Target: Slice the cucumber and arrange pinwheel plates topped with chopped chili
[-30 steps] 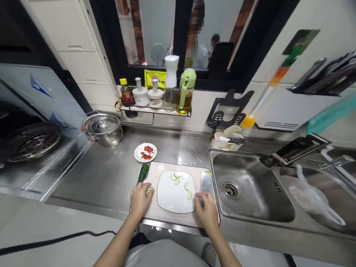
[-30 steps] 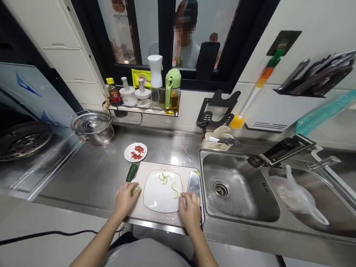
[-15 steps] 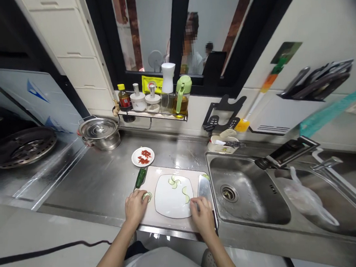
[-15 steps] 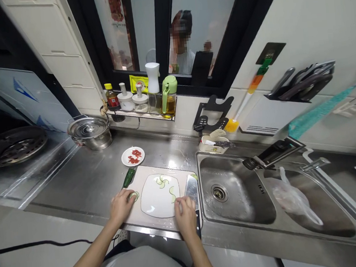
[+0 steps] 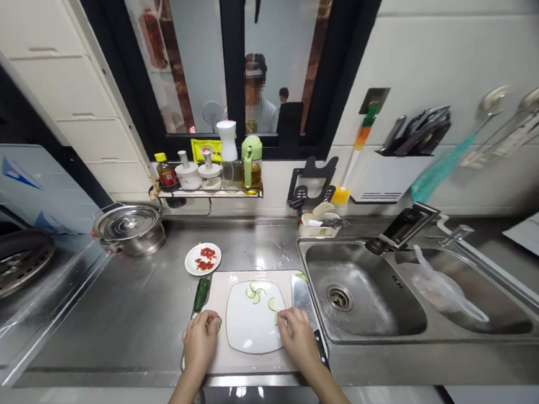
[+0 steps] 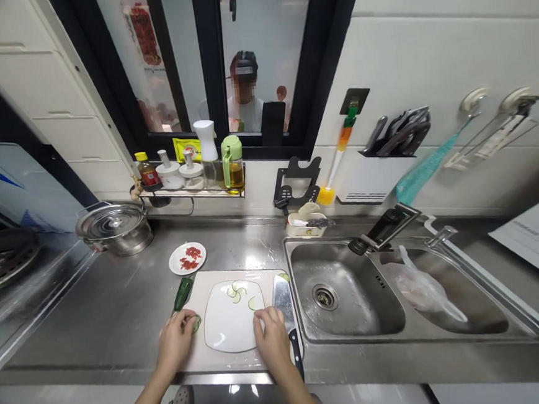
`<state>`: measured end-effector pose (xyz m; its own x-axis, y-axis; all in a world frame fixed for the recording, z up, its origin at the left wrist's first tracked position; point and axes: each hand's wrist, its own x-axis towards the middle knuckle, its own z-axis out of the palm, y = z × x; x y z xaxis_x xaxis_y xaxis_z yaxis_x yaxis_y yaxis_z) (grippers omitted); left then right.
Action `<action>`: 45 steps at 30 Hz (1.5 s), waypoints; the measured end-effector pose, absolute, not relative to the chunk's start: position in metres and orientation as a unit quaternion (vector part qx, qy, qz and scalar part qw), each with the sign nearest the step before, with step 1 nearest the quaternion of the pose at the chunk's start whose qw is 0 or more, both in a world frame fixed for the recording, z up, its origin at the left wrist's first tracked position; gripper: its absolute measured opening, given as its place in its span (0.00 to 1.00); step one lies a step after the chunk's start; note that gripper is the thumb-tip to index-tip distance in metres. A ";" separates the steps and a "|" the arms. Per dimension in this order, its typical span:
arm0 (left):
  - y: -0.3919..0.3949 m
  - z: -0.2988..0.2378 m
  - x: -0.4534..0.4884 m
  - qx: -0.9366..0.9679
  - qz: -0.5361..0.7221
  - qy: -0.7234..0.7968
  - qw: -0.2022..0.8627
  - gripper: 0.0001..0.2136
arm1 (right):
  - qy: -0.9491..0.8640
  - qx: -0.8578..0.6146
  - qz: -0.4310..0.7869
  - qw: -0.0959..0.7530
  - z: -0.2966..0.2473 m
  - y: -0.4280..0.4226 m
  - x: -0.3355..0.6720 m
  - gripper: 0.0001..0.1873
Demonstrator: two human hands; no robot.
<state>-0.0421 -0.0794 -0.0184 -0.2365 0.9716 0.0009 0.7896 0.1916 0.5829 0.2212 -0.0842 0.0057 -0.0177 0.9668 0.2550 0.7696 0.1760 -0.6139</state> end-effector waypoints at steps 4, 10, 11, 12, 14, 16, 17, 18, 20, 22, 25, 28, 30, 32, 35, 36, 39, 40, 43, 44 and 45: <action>-0.081 -0.011 -0.038 0.567 0.263 0.752 0.208 0.07 | -0.698 -0.612 0.190 0.320 0.016 -0.079 0.216 0.13; -0.082 -0.005 -0.027 0.529 0.337 0.723 0.291 0.12 | -0.691 -0.592 0.274 0.310 0.027 -0.076 0.187 0.14; -0.082 -0.003 -0.023 0.523 0.358 0.702 0.325 0.14 | -0.689 -0.585 0.295 0.309 0.027 -0.076 0.181 0.14; -0.082 0.000 -0.019 0.519 0.378 0.676 0.361 0.15 | -0.687 -0.576 0.318 0.308 0.027 -0.075 0.174 0.15; -0.081 0.006 -0.010 0.521 0.407 0.617 0.427 0.18 | -0.686 -0.550 0.368 0.302 0.027 -0.074 0.163 0.17; -0.079 0.014 -0.002 0.523 0.421 0.572 0.471 0.19 | -0.686 -0.518 0.412 0.302 0.028 -0.072 0.156 0.17; -0.078 0.017 0.001 0.522 0.425 0.561 0.483 0.20 | -0.685 -0.506 0.426 0.306 0.028 -0.071 0.154 0.16; -0.077 0.019 0.003 0.518 0.427 0.556 0.490 0.20 | -0.682 -0.498 0.435 0.313 0.029 -0.070 0.153 0.15; -0.076 0.021 0.005 0.509 0.428 0.554 0.501 0.21 | -0.675 -0.492 0.442 0.327 0.031 -0.069 0.153 0.13; -0.075 0.020 0.006 0.499 0.428 0.553 0.512 0.22 | -0.668 -0.493 0.443 0.337 0.033 -0.068 0.155 0.10; -0.076 0.017 0.008 0.492 0.424 0.554 0.521 0.22 | -0.659 -0.508 0.431 0.348 0.035 -0.067 0.160 0.07; -0.077 0.018 0.011 0.510 0.414 0.555 0.510 0.19 | -0.644 -0.530 0.424 0.352 0.036 -0.066 0.164 0.07; -0.079 0.021 0.012 0.530 0.410 0.558 0.490 0.18 | -0.636 -0.532 0.436 0.351 0.036 -0.065 0.165 0.06; -0.080 0.026 0.011 0.559 0.399 0.571 0.450 0.16 | -0.619 -0.532 0.456 0.355 0.035 -0.064 0.164 0.05; -0.083 0.032 0.009 0.623 0.373 0.589 0.355 0.12 | -0.569 -0.533 0.504 0.372 0.031 -0.065 0.163 0.04; -0.084 0.033 0.008 0.641 0.368 0.591 0.325 0.12 | -0.547 -0.533 0.526 0.372 0.030 -0.065 0.163 0.04; -0.086 0.033 0.009 0.654 0.363 0.593 0.298 0.11 | -0.482 -0.543 0.592 0.349 0.027 -0.066 0.163 0.03; -0.086 0.032 0.010 0.641 0.363 0.597 0.319 0.11 | -0.466 -0.549 0.605 0.340 0.026 -0.067 0.163 0.03; -0.087 0.029 0.016 0.550 0.373 0.593 0.455 0.15 | -0.453 -0.555 0.609 0.340 0.029 -0.067 0.165 0.04; -0.087 0.029 0.018 0.509 0.378 0.584 0.507 0.16 | -0.460 -0.549 0.605 0.348 0.031 -0.067 0.166 0.03; -0.087 0.029 0.020 0.465 0.380 0.575 0.555 0.18 | -0.470 -0.539 0.602 0.357 0.033 -0.067 0.167 0.03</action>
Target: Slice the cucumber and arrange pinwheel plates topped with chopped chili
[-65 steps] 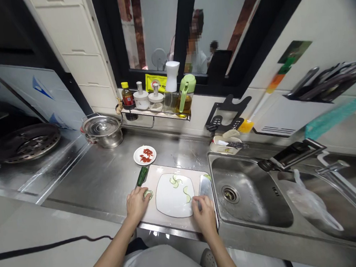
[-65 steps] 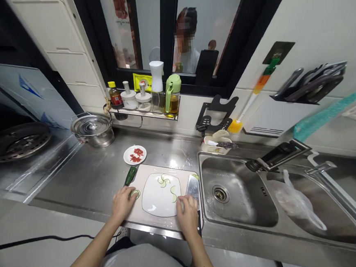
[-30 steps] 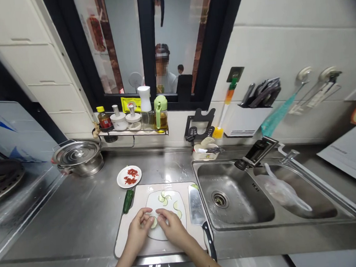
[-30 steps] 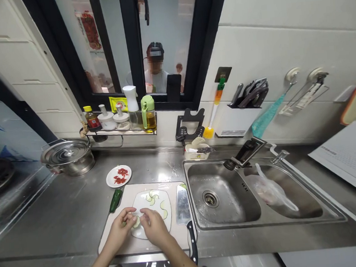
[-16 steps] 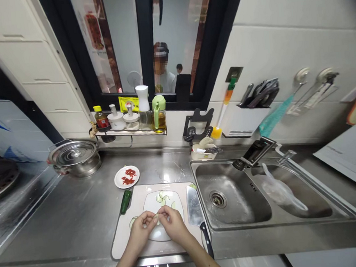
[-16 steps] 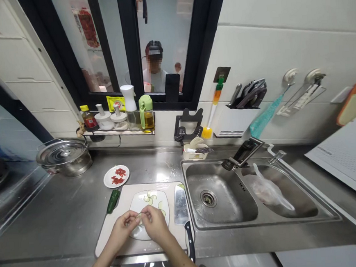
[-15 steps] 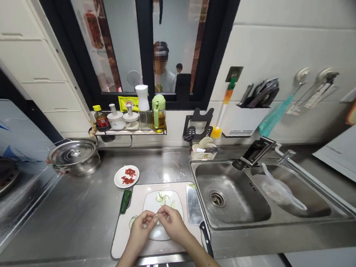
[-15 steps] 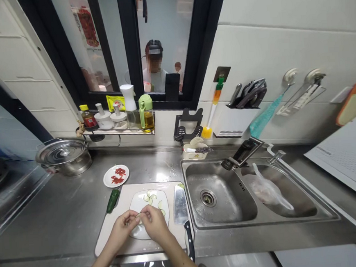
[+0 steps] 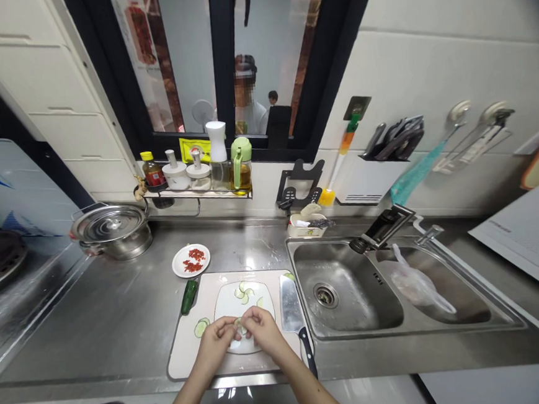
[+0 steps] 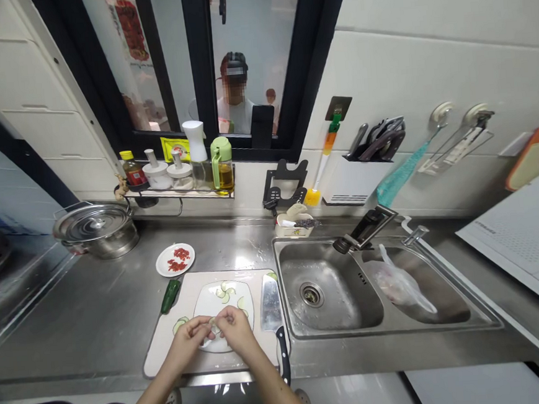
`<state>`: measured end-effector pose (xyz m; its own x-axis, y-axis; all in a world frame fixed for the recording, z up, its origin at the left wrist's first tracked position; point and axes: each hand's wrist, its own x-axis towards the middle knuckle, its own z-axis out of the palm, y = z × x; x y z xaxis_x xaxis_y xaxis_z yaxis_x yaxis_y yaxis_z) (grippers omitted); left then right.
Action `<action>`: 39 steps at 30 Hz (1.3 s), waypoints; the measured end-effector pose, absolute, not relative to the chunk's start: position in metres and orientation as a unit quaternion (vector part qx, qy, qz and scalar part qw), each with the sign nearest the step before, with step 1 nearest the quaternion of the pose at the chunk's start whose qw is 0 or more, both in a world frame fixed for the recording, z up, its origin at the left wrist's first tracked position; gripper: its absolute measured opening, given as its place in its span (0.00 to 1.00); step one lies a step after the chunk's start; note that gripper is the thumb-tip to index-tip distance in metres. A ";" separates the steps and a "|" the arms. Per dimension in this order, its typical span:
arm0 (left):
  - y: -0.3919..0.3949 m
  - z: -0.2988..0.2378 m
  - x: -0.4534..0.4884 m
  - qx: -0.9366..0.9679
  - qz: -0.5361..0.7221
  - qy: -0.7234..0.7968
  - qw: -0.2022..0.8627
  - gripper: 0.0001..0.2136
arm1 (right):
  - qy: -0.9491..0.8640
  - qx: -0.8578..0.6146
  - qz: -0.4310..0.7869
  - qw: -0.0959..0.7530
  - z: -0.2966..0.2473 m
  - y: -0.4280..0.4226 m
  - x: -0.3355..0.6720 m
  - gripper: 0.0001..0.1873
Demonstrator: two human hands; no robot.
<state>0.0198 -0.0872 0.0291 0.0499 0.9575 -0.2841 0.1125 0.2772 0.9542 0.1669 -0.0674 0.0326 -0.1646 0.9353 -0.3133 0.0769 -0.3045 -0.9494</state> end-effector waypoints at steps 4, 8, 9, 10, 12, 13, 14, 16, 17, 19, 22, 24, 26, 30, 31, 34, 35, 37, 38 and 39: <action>-0.090 0.033 0.023 0.311 0.369 0.561 0.673 0.21 | -0.524 -0.503 0.576 0.374 0.040 -0.069 0.173 0.03; -0.090 0.033 0.022 0.276 0.377 0.539 0.701 0.20 | -0.554 -0.498 0.558 0.366 0.043 -0.073 0.179 0.05; -0.089 0.033 0.023 0.273 0.383 0.539 0.699 0.20 | -0.553 -0.498 0.560 0.364 0.042 -0.074 0.180 0.05; -0.088 0.032 0.023 0.269 0.390 0.538 0.697 0.20 | -0.550 -0.499 0.562 0.364 0.042 -0.074 0.181 0.05; -0.086 0.031 0.024 0.258 0.408 0.530 0.698 0.24 | -0.542 -0.503 0.567 0.364 0.039 -0.075 0.181 0.04; -0.085 0.030 0.025 0.254 0.416 0.523 0.699 0.26 | -0.538 -0.505 0.569 0.364 0.038 -0.076 0.181 0.04; -0.084 0.029 0.026 0.252 0.424 0.516 0.701 0.27 | -0.534 -0.506 0.572 0.363 0.037 -0.076 0.180 0.04; -0.084 0.027 0.027 0.257 0.438 0.506 0.698 0.28 | -0.523 -0.511 0.577 0.363 0.035 -0.077 0.179 0.04; -0.084 0.026 0.027 0.267 0.444 0.504 0.691 0.28 | -0.516 -0.514 0.581 0.364 0.034 -0.077 0.179 0.04; -0.084 0.024 0.028 0.294 0.462 0.503 0.669 0.27 | -0.495 -0.522 0.592 0.363 0.032 -0.078 0.177 0.04; -0.085 0.020 0.029 0.336 0.485 0.507 0.628 0.25 | -0.464 -0.544 0.606 0.349 0.030 -0.079 0.176 0.05; -0.085 0.019 0.030 0.358 0.494 0.510 0.606 0.24 | -0.443 -0.564 0.616 0.326 0.028 -0.080 0.175 0.06; -0.086 0.018 0.030 0.377 0.498 0.513 0.589 0.23 | -0.424 -0.578 0.629 0.302 0.028 -0.081 0.174 0.06; -0.091 0.019 0.030 0.399 0.489 0.520 0.576 0.23 | -0.394 -0.579 0.658 0.277 0.030 -0.087 0.173 0.08; -0.093 0.019 0.030 0.401 0.484 0.522 0.577 0.23 | -0.390 -0.577 0.663 0.275 0.030 -0.089 0.174 0.09; -0.098 0.017 0.033 0.407 0.463 0.533 0.580 0.24 | -0.385 -0.581 0.666 0.267 0.028 -0.095 0.178 0.11; -0.100 0.016 0.034 0.409 0.455 0.537 0.581 0.24 | -0.385 -0.585 0.664 0.264 0.026 -0.096 0.180 0.12; -0.104 0.014 0.038 0.415 0.442 0.542 0.582 0.23 | -0.388 -0.592 0.655 0.264 0.022 -0.099 0.184 0.13; -0.105 0.013 0.040 0.419 0.437 0.544 0.582 0.23 | -0.391 -0.595 0.649 0.267 0.019 -0.101 0.186 0.13; -0.107 0.012 0.042 0.425 0.432 0.545 0.580 0.22 | -0.395 -0.597 0.643 0.273 0.017 -0.102 0.188 0.12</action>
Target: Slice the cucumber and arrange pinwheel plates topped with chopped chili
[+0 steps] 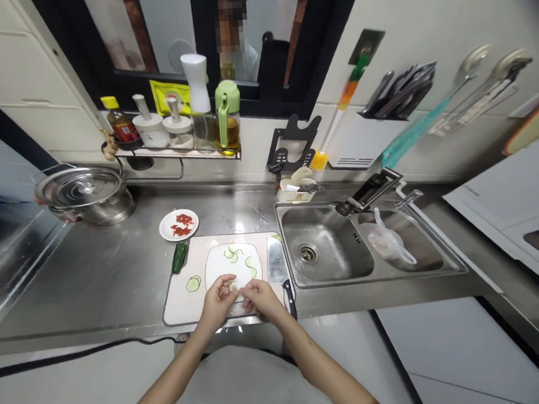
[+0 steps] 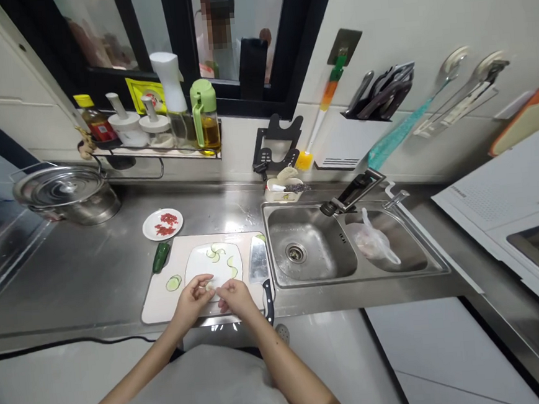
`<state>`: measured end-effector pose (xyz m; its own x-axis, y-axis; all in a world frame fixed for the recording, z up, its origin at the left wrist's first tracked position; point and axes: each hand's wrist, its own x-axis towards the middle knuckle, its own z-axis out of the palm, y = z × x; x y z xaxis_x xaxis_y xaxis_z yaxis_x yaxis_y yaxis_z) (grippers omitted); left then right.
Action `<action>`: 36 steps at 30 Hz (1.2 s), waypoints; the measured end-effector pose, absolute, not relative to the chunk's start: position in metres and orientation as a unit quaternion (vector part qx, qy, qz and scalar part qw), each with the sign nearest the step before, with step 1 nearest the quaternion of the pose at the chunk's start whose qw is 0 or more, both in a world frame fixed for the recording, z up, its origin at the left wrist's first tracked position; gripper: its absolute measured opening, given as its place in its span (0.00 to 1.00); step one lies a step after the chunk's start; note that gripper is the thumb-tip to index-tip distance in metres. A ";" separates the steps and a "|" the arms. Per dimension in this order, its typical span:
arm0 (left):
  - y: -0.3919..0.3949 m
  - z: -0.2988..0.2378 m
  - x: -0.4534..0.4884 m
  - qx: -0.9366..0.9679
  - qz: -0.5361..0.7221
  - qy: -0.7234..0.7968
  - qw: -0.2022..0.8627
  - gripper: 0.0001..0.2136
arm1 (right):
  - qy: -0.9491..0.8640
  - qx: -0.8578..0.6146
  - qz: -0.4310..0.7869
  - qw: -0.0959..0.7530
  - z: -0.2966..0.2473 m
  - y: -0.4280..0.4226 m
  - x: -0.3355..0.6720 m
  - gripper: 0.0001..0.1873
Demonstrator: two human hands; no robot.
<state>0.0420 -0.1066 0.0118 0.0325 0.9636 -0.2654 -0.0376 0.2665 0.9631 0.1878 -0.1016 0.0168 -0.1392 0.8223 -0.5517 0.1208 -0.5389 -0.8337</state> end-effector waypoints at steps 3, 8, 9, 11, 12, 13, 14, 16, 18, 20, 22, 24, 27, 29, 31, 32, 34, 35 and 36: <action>-0.108 0.011 0.048 0.447 0.422 0.550 0.565 0.20 | -0.404 -0.601 0.627 0.287 0.011 -0.101 0.192 0.11; -0.096 0.007 0.060 0.459 0.424 0.557 0.547 0.19 | -0.442 -0.623 0.583 0.277 0.005 -0.086 0.204 0.10; -0.091 0.005 0.062 0.459 0.425 0.557 0.547 0.19 | -0.462 -0.629 0.564 0.270 0.004 -0.081 0.207 0.10; -0.079 -0.001 0.066 0.464 0.423 0.558 0.542 0.19 | -0.512 -0.644 0.511 0.249 0.004 -0.069 0.213 0.09; -0.073 -0.004 0.068 0.469 0.421 0.563 0.535 0.20 | -0.538 -0.652 0.480 0.235 0.004 -0.062 0.216 0.08; -0.067 -0.007 0.069 0.476 0.417 0.569 0.526 0.20 | -0.563 -0.657 0.450 0.221 0.005 -0.056 0.219 0.07; -0.062 -0.009 0.070 0.485 0.410 0.575 0.515 0.19 | -0.585 -0.660 0.423 0.208 0.005 -0.051 0.221 0.06; -0.053 -0.013 0.073 0.509 0.391 0.589 0.492 0.17 | -0.623 -0.659 0.379 0.183 0.007 -0.041 0.225 0.04; -0.047 -0.015 0.075 0.530 0.363 0.607 0.467 0.14 | -0.652 -0.656 0.345 0.155 0.010 -0.034 0.227 0.04; -0.043 -0.016 0.077 0.542 0.336 0.628 0.447 0.12 | -0.675 -0.656 0.316 0.122 0.012 -0.029 0.228 0.05; -0.042 -0.015 0.078 0.550 0.313 0.641 0.434 0.09 | -0.689 -0.658 0.290 0.089 0.014 -0.026 0.229 0.06; -0.040 -0.013 0.079 0.559 0.295 0.649 0.423 0.08 | -0.698 -0.658 0.275 0.064 0.015 -0.024 0.229 0.06; -0.039 -0.010 0.078 0.578 0.269 0.659 0.400 0.06 | -0.702 -0.659 0.266 0.040 0.015 -0.021 0.229 0.07; -0.037 -0.009 0.077 0.594 0.252 0.662 0.380 0.06 | -0.703 -0.661 0.260 0.029 0.014 -0.020 0.228 0.08; -0.036 -0.009 0.076 0.610 0.240 0.662 0.364 0.06 | -0.707 -0.661 0.252 0.021 0.013 -0.020 0.226 0.08; -0.036 -0.009 0.076 0.616 0.235 0.662 0.357 0.05 | -0.710 -0.660 0.247 0.017 0.013 -0.020 0.226 0.08; -0.035 -0.009 0.077 0.627 0.223 0.661 0.347 0.05 | -0.715 -0.658 0.236 0.011 0.012 -0.020 0.225 0.09; -0.035 -0.010 0.077 0.631 0.215 0.661 0.343 0.05 | -0.716 -0.658 0.232 0.006 0.012 -0.020 0.224 0.09; -0.034 -0.010 0.077 0.635 0.207 0.662 0.340 0.05 | -0.717 -0.659 0.229 0.001 0.012 -0.020 0.224 0.09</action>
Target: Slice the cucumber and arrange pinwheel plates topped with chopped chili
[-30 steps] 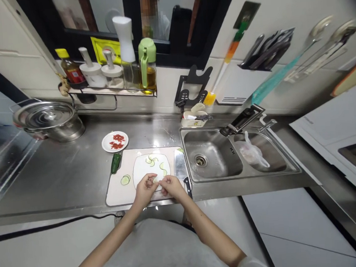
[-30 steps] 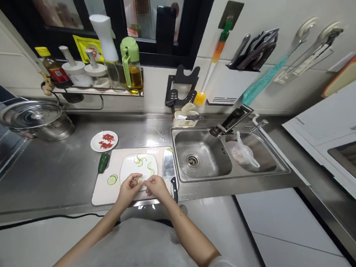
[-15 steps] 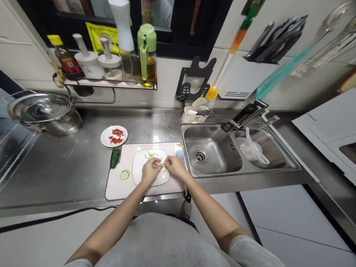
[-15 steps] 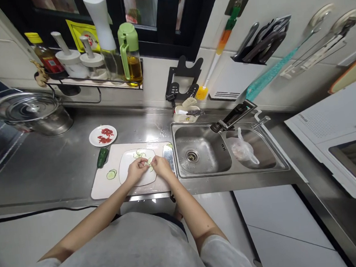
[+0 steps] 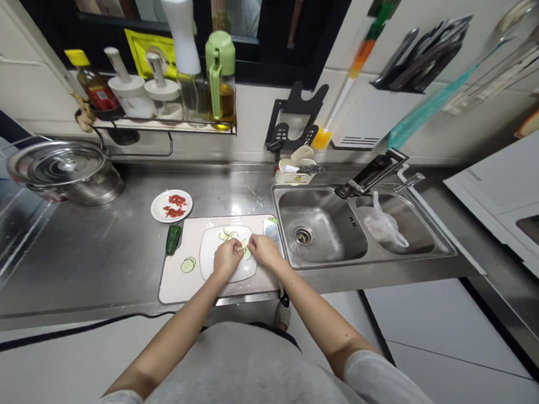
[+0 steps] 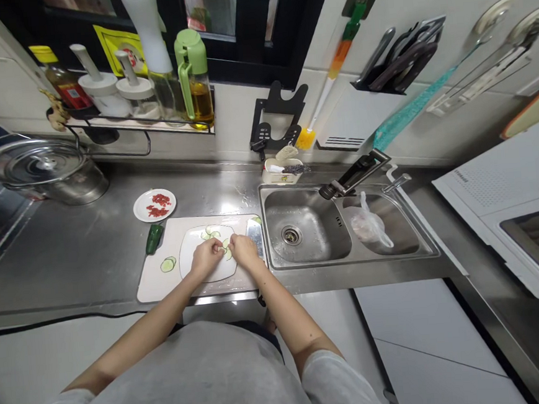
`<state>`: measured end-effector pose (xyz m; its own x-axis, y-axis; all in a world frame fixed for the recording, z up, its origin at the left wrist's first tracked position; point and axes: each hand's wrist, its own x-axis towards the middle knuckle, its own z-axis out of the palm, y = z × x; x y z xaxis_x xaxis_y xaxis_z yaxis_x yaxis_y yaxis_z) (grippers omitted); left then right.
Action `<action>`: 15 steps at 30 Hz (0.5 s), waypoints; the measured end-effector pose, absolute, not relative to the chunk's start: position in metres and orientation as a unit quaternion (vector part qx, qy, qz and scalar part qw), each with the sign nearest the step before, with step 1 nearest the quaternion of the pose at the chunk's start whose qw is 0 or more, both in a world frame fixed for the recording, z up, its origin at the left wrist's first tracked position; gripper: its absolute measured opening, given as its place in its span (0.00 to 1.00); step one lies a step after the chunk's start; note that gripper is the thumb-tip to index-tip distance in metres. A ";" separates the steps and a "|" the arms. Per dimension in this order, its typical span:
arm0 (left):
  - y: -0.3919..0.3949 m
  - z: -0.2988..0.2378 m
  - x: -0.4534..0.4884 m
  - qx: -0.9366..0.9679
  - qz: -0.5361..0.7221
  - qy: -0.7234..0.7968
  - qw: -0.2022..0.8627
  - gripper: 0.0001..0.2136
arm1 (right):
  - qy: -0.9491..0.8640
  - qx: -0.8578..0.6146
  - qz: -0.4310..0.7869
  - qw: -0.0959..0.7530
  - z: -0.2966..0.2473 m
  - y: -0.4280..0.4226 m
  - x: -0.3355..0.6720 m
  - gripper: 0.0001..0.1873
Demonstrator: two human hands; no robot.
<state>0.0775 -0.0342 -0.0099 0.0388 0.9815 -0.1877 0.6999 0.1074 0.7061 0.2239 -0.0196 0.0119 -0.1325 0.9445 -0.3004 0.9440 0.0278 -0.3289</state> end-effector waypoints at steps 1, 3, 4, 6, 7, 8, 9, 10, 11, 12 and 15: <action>-0.034 -0.010 0.078 0.639 0.199 0.662 0.338 0.05 | -0.717 -0.659 0.227 -0.005 0.012 -0.019 0.224 0.08; -0.033 -0.011 0.079 0.647 0.186 0.660 0.333 0.05 | -0.718 -0.658 0.226 -0.012 0.012 -0.019 0.224 0.08; -0.033 -0.011 0.079 0.652 0.182 0.659 0.328 0.05 | -0.719 -0.658 0.225 -0.013 0.012 -0.018 0.224 0.08; -0.033 -0.011 0.079 0.661 0.176 0.660 0.312 0.05 | -0.719 -0.658 0.222 -0.016 0.012 -0.018 0.224 0.08; -0.034 -0.011 0.080 0.663 0.173 0.663 0.301 0.05 | -0.718 -0.659 0.221 -0.017 0.011 -0.018 0.224 0.08; -0.034 -0.011 0.080 0.664 0.168 0.667 0.291 0.06 | -0.717 -0.661 0.222 -0.016 0.011 -0.018 0.224 0.08; -0.035 -0.011 0.080 0.664 0.163 0.673 0.283 0.06 | -0.715 -0.662 0.223 -0.015 0.010 -0.018 0.225 0.08; -0.036 -0.011 0.080 0.664 0.157 0.677 0.276 0.07 | -0.714 -0.664 0.225 -0.010 0.010 -0.019 0.225 0.08; -0.036 -0.011 0.080 0.663 0.153 0.681 0.272 0.07 | -0.712 -0.664 0.227 -0.002 0.009 -0.019 0.227 0.08; -0.037 -0.011 0.080 0.663 0.150 0.682 0.270 0.08 | -0.711 -0.665 0.230 0.008 0.009 -0.020 0.228 0.08; -0.038 -0.009 0.079 0.665 0.151 0.682 0.265 0.08 | -0.701 -0.671 0.238 0.043 0.010 -0.023 0.235 0.09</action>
